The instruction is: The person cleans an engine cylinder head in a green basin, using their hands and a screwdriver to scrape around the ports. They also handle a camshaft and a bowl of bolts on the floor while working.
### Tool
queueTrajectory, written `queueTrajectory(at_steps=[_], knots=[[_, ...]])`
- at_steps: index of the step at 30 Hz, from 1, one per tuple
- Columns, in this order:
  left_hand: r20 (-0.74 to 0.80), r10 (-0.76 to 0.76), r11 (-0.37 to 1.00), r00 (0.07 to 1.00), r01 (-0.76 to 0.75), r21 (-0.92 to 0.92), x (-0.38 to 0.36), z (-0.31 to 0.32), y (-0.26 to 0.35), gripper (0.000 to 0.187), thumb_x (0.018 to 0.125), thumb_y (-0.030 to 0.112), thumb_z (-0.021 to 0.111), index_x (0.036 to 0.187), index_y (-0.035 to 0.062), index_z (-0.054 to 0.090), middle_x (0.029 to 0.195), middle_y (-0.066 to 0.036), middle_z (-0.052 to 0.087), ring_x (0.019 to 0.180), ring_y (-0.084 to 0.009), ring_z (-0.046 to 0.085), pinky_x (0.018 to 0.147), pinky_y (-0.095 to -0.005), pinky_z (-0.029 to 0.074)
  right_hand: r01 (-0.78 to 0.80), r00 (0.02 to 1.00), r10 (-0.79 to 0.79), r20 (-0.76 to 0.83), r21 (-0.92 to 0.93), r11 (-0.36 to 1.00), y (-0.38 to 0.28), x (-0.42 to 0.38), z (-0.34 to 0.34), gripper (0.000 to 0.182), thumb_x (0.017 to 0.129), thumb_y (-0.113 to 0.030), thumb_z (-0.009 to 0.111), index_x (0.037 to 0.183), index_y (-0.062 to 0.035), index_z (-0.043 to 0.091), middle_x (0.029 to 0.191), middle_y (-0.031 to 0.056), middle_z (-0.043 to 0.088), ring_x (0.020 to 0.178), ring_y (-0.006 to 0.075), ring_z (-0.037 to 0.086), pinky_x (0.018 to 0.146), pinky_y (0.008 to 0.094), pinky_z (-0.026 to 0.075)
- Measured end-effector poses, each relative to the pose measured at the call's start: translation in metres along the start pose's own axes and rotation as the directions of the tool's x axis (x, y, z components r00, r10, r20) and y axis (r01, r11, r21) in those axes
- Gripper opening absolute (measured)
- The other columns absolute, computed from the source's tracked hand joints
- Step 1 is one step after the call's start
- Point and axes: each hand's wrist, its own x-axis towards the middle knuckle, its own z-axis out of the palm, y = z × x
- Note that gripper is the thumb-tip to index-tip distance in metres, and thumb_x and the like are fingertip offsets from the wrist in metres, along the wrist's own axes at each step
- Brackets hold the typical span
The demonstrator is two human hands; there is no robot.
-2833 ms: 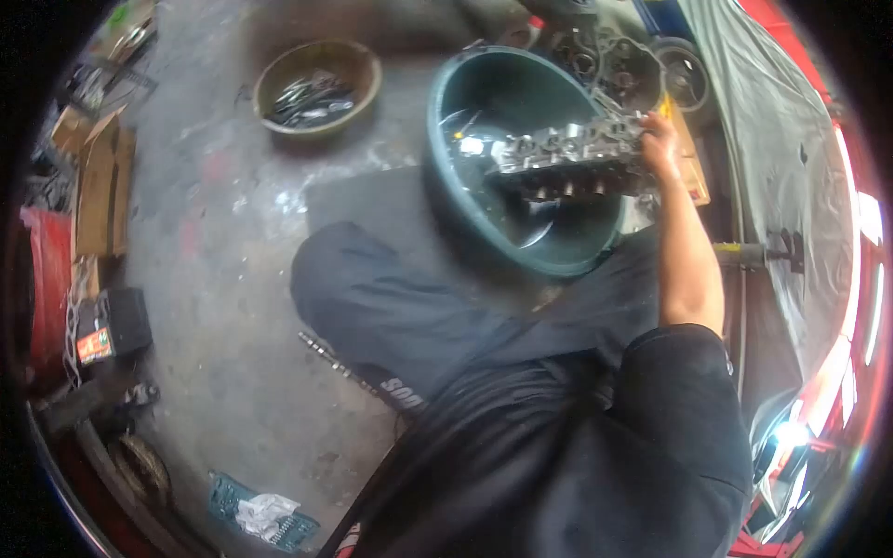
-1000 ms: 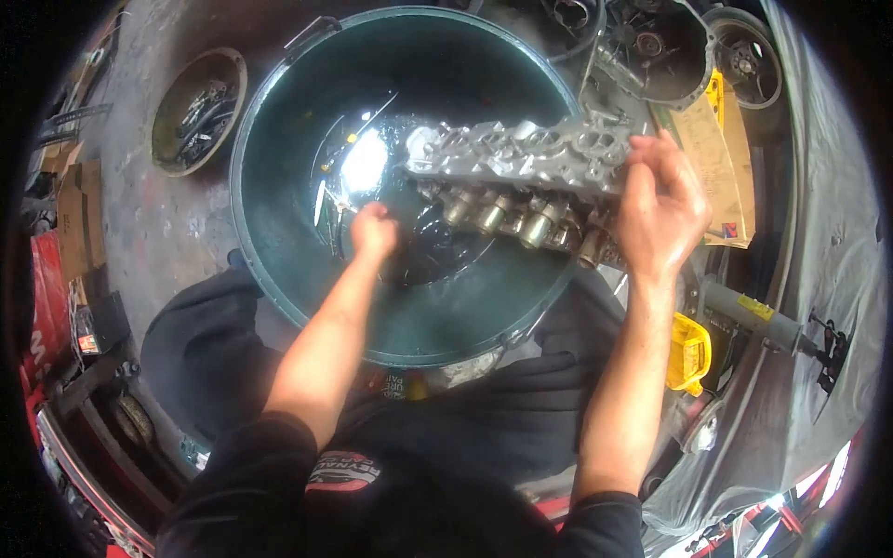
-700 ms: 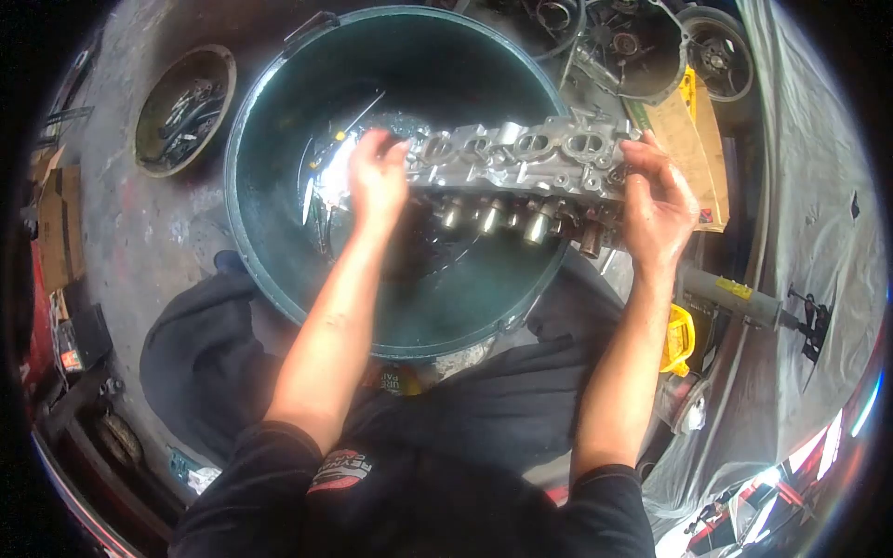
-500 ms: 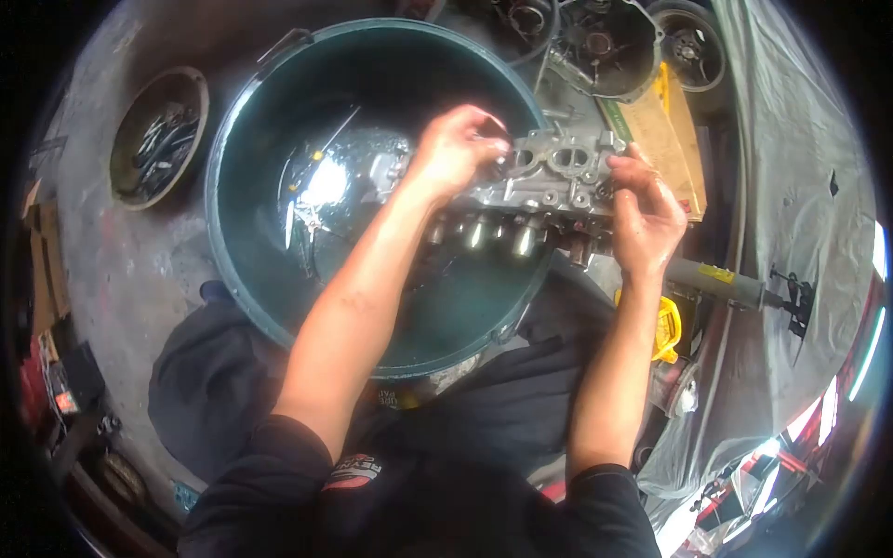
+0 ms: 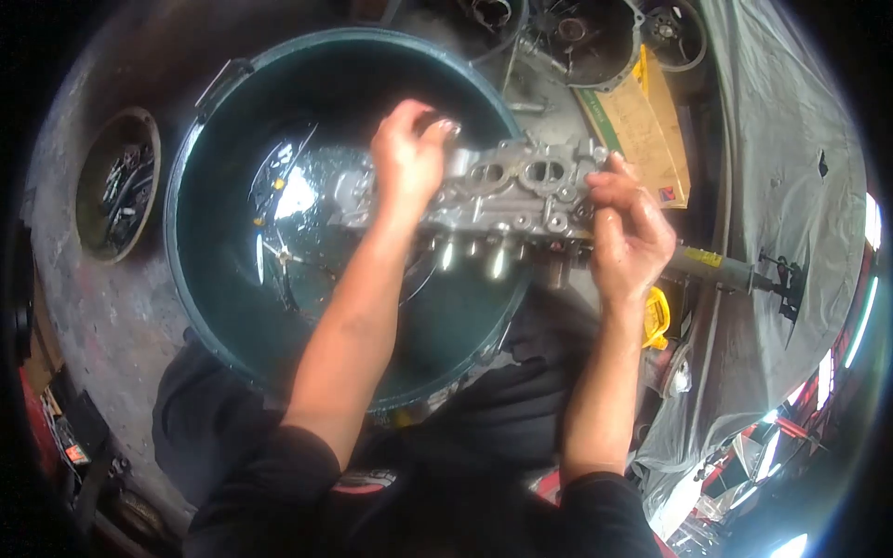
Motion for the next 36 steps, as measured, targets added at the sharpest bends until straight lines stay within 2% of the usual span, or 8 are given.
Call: queueTrajectory(at_steps=[1, 4, 6, 11, 22, 25, 32, 36], knots=[[0.001, -0.095, 0.994, 0.995, 0.095, -0.05, -0.004, 0.003, 0.011, 0.02, 0.076, 0.002, 0.078, 0.094, 0.0007, 0.068, 0.09, -0.015, 0.072, 0.087, -0.0282, 0.069, 0.08, -0.0404, 0.055, 0.027, 1.0, -0.027, 0.002, -0.019, 0.999, 0.002, -0.001, 0.0, 0.02, 0.076, 0.012, 0.05, 0.085, 0.0066, 0.067, 0.097, 0.0129, 0.074, 0.116, 0.0331, 0.066, 0.111, 0.0488, 0.044], [0.044, 0.187, 0.978, 0.981, -0.19, 0.085, -0.013, 0.02, 0.045, 0.017, 0.078, 0.002, 0.074, 0.093, 0.0004, 0.066, 0.092, -0.018, 0.067, 0.088, -0.037, 0.065, 0.078, -0.0451, 0.052, 0.0, 1.0, 0.0, -0.024, -0.006, 1.0, -0.008, 0.0, 0.002, 0.021, 0.076, 0.012, 0.05, 0.086, 0.0063, 0.067, 0.096, 0.0126, 0.074, 0.116, 0.0331, 0.066, 0.112, 0.0489, 0.043], [0.237, 0.06, 0.99, 0.97, -0.088, 0.112, -0.032, 0.029, 0.056, 0.009, 0.08, 0.003, 0.068, 0.089, 0.0013, 0.067, 0.092, -0.017, 0.064, 0.087, -0.0393, 0.061, 0.08, -0.0465, 0.051, -0.012, 1.0, 0.012, -0.024, -0.013, 1.0, -0.009, 0.0, 0.003, 0.022, 0.075, 0.012, 0.05, 0.086, 0.0054, 0.068, 0.095, 0.0125, 0.074, 0.118, 0.033, 0.065, 0.112, 0.0487, 0.043], [0.26, 0.342, 0.93, 0.903, -0.285, -0.232, -0.051, 0.006, 0.052, 0.019, 0.081, -0.001, 0.065, 0.099, 0.0002, 0.072, 0.096, -0.015, 0.061, 0.092, -0.0353, 0.058, 0.084, -0.0443, 0.049, -0.015, 0.999, 0.014, -0.03, -0.025, 1.0, -0.005, 0.0, 0.003, 0.024, 0.075, 0.013, 0.05, 0.086, 0.0044, 0.069, 0.096, 0.0121, 0.074, 0.118, 0.0331, 0.065, 0.112, 0.0478, 0.043], [0.368, 0.304, 0.951, 0.879, -0.3, -0.069, -0.038, 0.014, 0.037, 0.02, 0.079, -0.006, 0.061, 0.094, -0.001, 0.073, 0.096, -0.016, 0.062, 0.097, -0.0355, 0.059, 0.084, -0.043, 0.051, -0.083, 0.993, 0.078, -0.09, -0.052, 0.995, -0.014, 0.006, 0.011, 0.024, 0.078, 0.014, 0.049, 0.089, 0.0059, 0.07, 0.093, 0.0109, 0.074, 0.111, 0.0302, 0.069, 0.11, 0.0457, 0.046], [0.426, 0.324, 0.94, 0.845, -0.337, -0.048, -0.04, -0.001, 0.044, 0.021, 0.081, 0.001, 0.063, 0.097, -0.0003, 0.074, 0.097, -0.017, 0.064, 0.098, -0.035, 0.059, 0.086, -0.0424, 0.052, 0.014, 0.999, -0.015, -0.044, -0.03, 0.999, 0.005, 0.003, 0.006, 0.023, 0.079, 0.013, 0.051, 0.089, 0.0055, 0.07, 0.095, 0.0103, 0.074, 0.115, 0.0314, 0.067, 0.11, 0.0456, 0.045], [0.265, 0.213, 0.955, 0.94, -0.258, 0.146, -0.017, 0.024, 0.029, 0.022, 0.08, 0.002, 0.063, 0.098, 0.0026, 0.076, 0.099, -0.015, 0.068, 0.099, -0.0324, 0.059, 0.09, -0.0424, 0.051, -0.102, 0.994, 0.1, -0.046, -0.045, 0.994, -0.009, 0.004, 0.006, 0.023, 0.078, 0.01, 0.052, 0.09, 0.0028, 0.071, 0.098, 0.0108, 0.076, 0.119, 0.0323, 0.066, 0.109, 0.0426, 0.046], [0.299, 0.32, 0.947, 0.899, -0.317, -0.058, -0.05, -0.001, 0.06, 0.02, 0.08, 0.006, 0.066, 0.096, 0.0066, 0.077, 0.105, -0.007, 0.069, 0.109, -0.0303, 0.056, 0.094, -0.0444, 0.043, -0.09, 0.994, 0.085, -0.066, -0.072, 0.993, -0.005, 0.002, 0.007, 0.024, 0.077, 0.01, 0.052, 0.089, 0.0024, 0.071, 0.098, 0.0109, 0.076, 0.119, 0.0322, 0.066, 0.108, 0.0419, 0.046]])
